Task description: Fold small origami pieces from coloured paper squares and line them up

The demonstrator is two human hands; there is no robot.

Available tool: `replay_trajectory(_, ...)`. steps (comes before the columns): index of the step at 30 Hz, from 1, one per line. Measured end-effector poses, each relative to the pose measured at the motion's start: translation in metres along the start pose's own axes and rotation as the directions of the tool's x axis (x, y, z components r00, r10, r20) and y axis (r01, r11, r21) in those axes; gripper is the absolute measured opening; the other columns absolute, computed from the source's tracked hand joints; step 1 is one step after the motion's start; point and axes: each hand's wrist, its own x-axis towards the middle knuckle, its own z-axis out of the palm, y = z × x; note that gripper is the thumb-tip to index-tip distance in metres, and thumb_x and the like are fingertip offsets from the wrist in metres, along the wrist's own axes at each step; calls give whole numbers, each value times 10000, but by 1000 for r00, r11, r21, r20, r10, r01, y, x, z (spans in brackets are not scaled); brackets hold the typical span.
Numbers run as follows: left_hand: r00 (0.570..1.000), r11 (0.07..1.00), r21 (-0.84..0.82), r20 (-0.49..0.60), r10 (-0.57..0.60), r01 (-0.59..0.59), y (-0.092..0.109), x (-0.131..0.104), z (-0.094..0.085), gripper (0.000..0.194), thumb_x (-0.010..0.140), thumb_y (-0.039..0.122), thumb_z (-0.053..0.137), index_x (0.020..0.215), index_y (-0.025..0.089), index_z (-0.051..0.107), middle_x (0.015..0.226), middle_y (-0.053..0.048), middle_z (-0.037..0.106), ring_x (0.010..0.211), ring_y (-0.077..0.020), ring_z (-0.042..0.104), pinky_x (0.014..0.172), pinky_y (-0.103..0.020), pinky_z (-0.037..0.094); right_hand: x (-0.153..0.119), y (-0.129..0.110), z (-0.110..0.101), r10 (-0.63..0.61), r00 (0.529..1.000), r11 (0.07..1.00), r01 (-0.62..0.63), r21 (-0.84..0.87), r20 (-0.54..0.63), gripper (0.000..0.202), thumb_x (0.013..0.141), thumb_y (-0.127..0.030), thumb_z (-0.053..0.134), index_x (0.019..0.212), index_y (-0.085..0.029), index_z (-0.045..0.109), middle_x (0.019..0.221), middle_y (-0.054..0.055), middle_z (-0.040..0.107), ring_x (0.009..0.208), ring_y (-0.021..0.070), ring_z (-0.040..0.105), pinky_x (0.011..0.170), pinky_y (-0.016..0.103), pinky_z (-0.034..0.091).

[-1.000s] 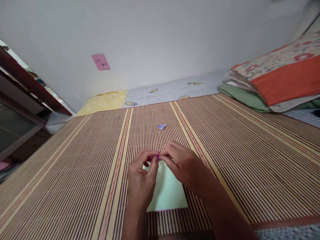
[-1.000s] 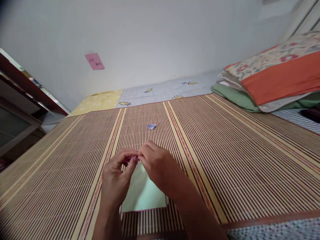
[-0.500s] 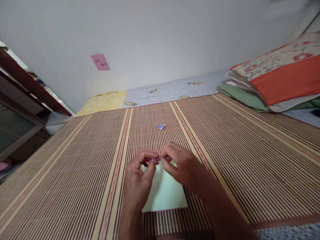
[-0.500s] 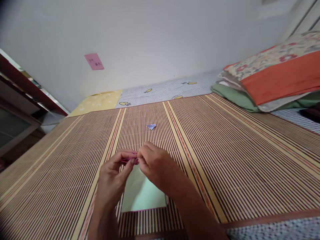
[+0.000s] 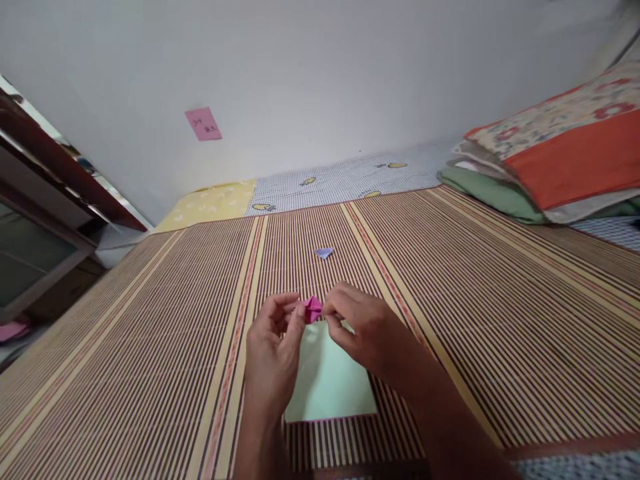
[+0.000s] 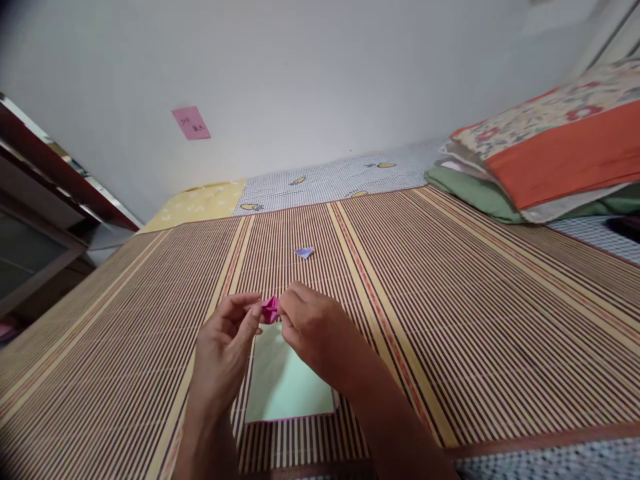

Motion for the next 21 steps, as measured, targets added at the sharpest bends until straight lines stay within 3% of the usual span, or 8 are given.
replay_trajectory(10,990,998,64,-135,36,-28,-3,-1,7,227,957,376,606,851,182,658,714,-6,646,647,-150,612,601,-260,543,2,2,1,-1,1000,1000,2,18,-9,217,898,-32,446,765,-202,474,789,25,536,720,162,525,666,294,411)
replay_trajectory(21,999,996,-83,-31,-39,36,-5,4,-3,304,952,474,622,1020,180,661,915,-47,719,782,-162,685,700,-285,557,1,5,-1,10,1000,996,-10,86,3,203,914,-29,474,793,-185,523,821,31,569,757,160,541,685,282,425)
